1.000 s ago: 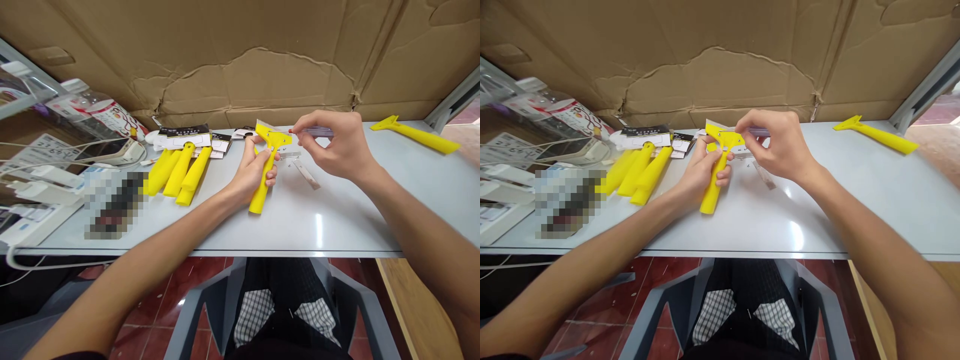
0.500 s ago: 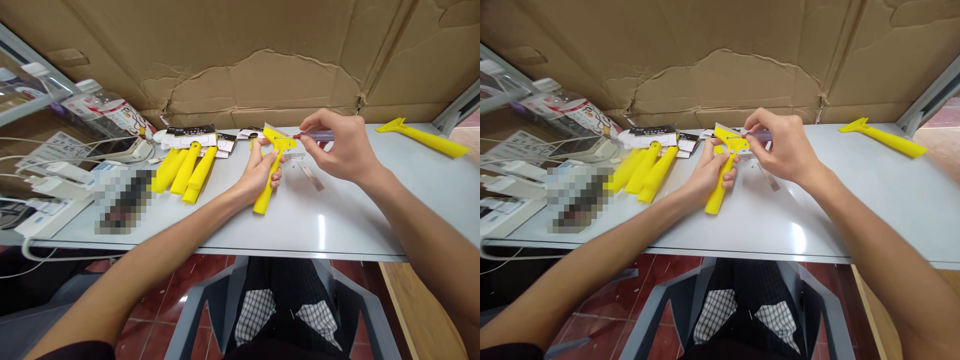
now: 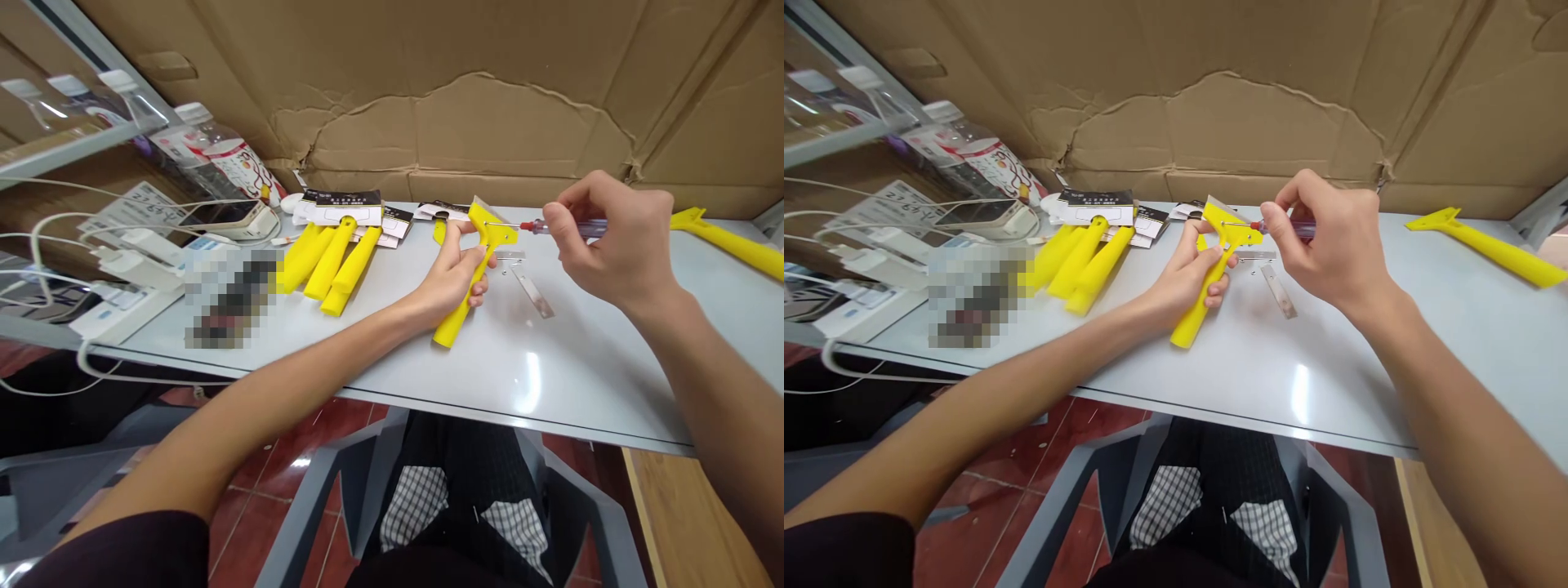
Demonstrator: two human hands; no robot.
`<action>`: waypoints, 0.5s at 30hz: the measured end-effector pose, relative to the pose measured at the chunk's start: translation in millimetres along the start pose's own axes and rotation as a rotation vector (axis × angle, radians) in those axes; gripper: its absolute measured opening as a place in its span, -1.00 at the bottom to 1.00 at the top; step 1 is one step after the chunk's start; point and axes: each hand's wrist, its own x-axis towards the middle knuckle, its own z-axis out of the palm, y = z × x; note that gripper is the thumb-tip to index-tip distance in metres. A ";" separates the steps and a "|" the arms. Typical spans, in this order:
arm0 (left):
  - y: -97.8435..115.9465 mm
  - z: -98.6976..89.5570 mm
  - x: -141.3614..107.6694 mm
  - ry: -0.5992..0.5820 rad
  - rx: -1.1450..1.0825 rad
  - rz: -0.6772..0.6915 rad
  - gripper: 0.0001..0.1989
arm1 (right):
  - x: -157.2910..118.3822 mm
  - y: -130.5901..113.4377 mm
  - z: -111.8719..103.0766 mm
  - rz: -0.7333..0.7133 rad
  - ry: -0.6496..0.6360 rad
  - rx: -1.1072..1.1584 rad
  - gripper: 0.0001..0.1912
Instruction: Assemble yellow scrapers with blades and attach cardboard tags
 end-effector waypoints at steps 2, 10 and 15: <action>0.2 -0.2 0.6 0.003 0.000 0.006 -0.64 | 0.2 1.4 0.4 -0.036 -0.004 0.031 -0.77; -1.6 -5.0 4.8 0.009 0.006 0.029 -0.60 | -4.0 1.1 1.5 -0.035 0.014 0.041 -0.82; -2.7 -4.4 4.1 -0.007 -0.001 0.011 -0.59 | -2.5 1.2 0.3 0.004 0.003 0.005 -0.83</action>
